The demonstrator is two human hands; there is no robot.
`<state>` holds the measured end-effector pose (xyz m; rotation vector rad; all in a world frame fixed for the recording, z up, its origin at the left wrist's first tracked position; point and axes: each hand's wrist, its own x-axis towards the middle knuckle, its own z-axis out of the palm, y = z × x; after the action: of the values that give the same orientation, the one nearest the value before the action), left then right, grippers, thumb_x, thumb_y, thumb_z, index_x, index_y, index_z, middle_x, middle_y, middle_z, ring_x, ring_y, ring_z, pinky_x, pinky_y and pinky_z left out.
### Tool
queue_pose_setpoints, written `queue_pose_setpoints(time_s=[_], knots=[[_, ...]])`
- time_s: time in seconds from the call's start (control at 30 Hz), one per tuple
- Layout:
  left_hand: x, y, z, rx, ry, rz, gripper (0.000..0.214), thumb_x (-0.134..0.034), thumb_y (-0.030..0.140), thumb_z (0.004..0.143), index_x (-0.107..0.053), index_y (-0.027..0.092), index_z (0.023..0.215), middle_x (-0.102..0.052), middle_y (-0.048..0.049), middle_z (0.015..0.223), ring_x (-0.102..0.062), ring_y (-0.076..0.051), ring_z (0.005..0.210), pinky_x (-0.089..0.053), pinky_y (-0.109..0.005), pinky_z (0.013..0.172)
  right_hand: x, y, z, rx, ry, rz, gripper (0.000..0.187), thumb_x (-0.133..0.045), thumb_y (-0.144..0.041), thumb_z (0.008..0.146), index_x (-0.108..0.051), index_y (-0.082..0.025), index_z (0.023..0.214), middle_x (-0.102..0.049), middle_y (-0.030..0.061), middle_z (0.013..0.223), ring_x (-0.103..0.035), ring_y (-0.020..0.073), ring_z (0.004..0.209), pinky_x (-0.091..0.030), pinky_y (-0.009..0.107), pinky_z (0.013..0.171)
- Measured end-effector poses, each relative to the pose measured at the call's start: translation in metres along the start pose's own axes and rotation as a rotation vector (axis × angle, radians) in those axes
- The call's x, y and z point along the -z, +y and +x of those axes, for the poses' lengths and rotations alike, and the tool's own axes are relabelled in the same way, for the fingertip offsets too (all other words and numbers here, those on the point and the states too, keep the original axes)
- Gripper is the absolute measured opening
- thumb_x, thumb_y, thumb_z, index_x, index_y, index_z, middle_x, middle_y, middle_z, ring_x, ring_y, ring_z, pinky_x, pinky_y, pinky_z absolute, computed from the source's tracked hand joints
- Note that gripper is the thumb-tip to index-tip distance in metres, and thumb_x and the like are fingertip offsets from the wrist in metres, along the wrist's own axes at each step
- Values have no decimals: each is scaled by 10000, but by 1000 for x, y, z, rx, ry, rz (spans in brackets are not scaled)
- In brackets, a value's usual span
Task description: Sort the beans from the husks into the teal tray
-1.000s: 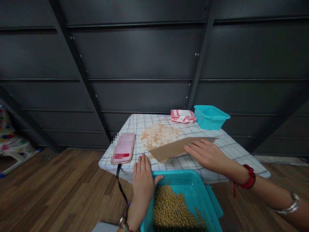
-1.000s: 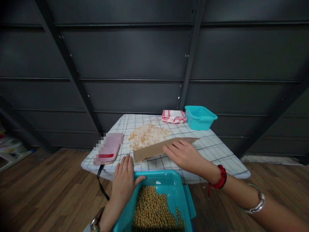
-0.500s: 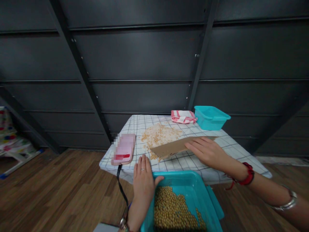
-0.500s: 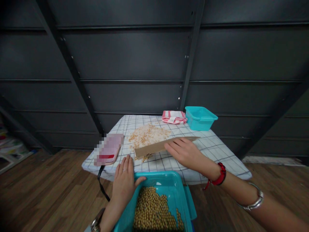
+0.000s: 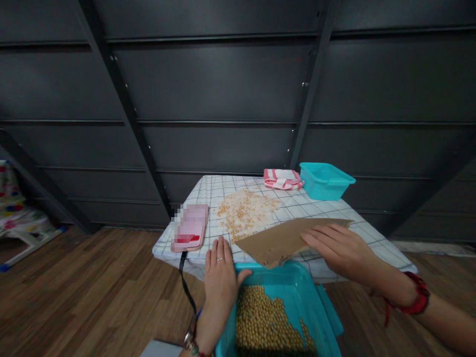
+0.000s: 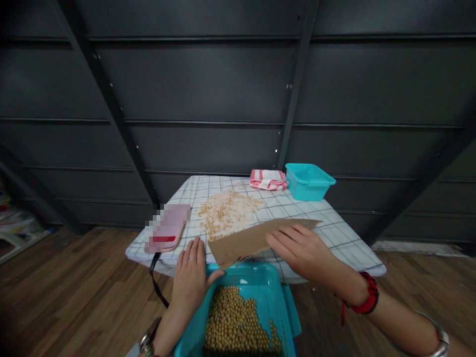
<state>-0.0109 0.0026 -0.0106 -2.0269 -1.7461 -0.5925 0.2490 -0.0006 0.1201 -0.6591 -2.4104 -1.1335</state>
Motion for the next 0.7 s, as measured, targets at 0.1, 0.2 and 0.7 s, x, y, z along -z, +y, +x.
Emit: queue_pose_setpoints(time_s=[0.1,0.2,0.7], knots=[[-2,1,-1,7,4,-23,881,-382,696,687,-406,28,1262,-475,-251,1277,-421,-346,1190,-376,-507,952,-4,5,4,-2,31,-30,301,-350,3,789,-593,-123,915,-672,62,788,-582,158,752,-441,298,670],[-1,2,-1,20,-2,-25,874,-391,693,686,-406,38,1264,-469,-244,1286,-424,-345,1189,-374,-509,956,-9,5,9,12,46,-20,281,-355,2,794,-595,-99,899,-669,72,764,-586,164,725,-435,299,646],[5,1,2,15,-39,-28,862,-444,657,690,-408,5,1253,-475,-254,1276,-413,-349,1199,-378,-509,960,2,3,-7,-29,-17,-6,337,-337,17,761,-549,-153,960,-666,50,801,-587,151,753,-447,296,684]])
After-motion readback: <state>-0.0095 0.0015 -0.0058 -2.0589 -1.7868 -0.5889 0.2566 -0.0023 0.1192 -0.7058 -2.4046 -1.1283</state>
